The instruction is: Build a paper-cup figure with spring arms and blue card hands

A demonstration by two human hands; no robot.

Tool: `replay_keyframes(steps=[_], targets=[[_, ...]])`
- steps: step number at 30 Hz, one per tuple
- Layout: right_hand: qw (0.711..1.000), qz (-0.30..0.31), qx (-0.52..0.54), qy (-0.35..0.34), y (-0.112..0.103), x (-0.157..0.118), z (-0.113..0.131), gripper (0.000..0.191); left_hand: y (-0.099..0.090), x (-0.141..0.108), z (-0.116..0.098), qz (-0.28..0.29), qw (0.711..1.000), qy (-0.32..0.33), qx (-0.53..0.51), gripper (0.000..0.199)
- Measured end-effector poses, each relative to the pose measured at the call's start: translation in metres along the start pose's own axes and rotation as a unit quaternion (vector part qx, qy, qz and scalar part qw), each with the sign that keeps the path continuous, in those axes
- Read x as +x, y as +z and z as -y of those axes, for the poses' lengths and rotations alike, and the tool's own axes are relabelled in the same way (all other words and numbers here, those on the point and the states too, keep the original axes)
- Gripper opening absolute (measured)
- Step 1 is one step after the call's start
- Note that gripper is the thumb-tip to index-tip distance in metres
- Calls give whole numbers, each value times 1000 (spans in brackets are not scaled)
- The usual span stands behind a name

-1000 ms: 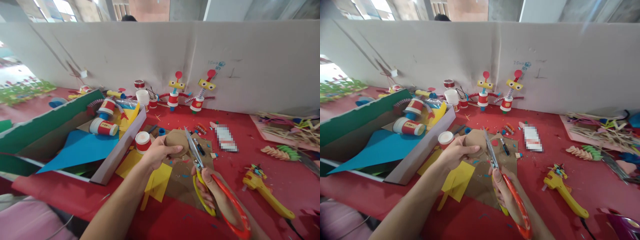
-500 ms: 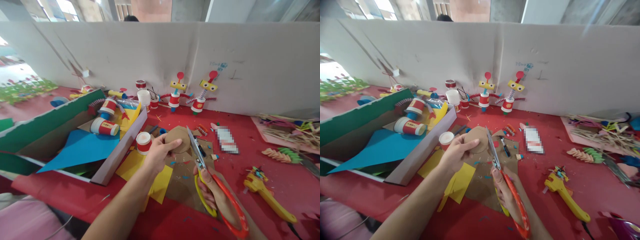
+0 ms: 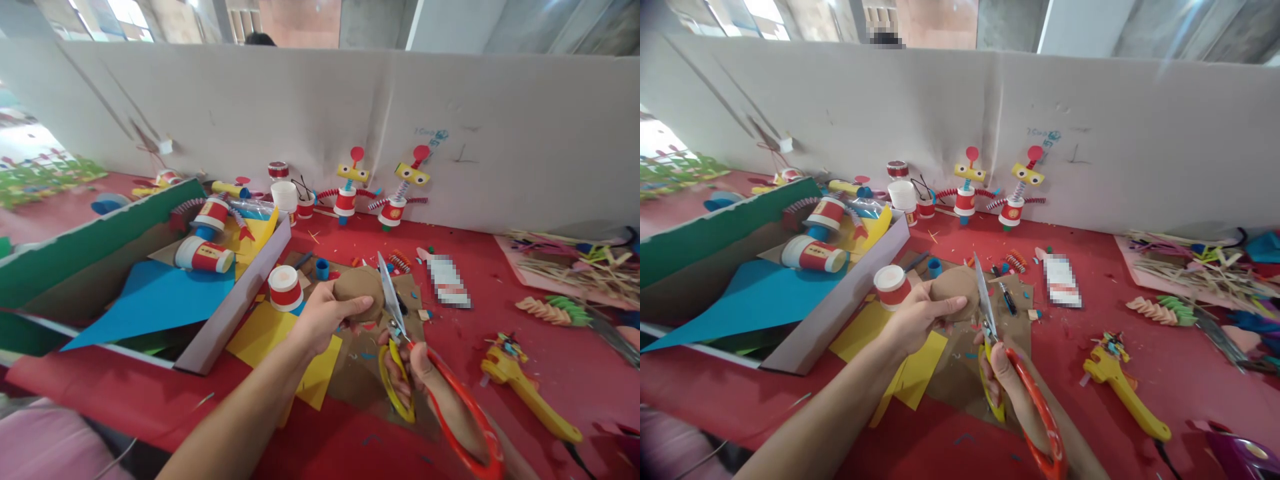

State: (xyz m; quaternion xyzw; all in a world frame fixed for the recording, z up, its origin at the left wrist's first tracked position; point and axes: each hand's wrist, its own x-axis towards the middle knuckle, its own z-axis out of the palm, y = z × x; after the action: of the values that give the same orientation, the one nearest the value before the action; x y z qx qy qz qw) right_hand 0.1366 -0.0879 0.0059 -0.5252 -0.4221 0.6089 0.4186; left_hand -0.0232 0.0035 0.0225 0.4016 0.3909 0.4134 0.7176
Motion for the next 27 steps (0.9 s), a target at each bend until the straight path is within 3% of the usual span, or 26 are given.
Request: replay_keyframes(steps=[3,11,19,24,27], targets=[[1000,-21,20,-2,1,0,-2,49,1,-1,-3,5,1000,-11,-2,31],[999,1,44,25,-5,1,-15,50,-4,1,-3,12,1000,-7,5,32],[999,15,31,32,-14,-1,-17,49,-15,4,-10,31,997,-47,43,37],[999,31,10,41,-21,1,-22,50,-21,6,-14,46,996,-39,64,35],[998,39,-7,43,-26,0,-22,42,-26,6,-15,55,994,-48,80,36]])
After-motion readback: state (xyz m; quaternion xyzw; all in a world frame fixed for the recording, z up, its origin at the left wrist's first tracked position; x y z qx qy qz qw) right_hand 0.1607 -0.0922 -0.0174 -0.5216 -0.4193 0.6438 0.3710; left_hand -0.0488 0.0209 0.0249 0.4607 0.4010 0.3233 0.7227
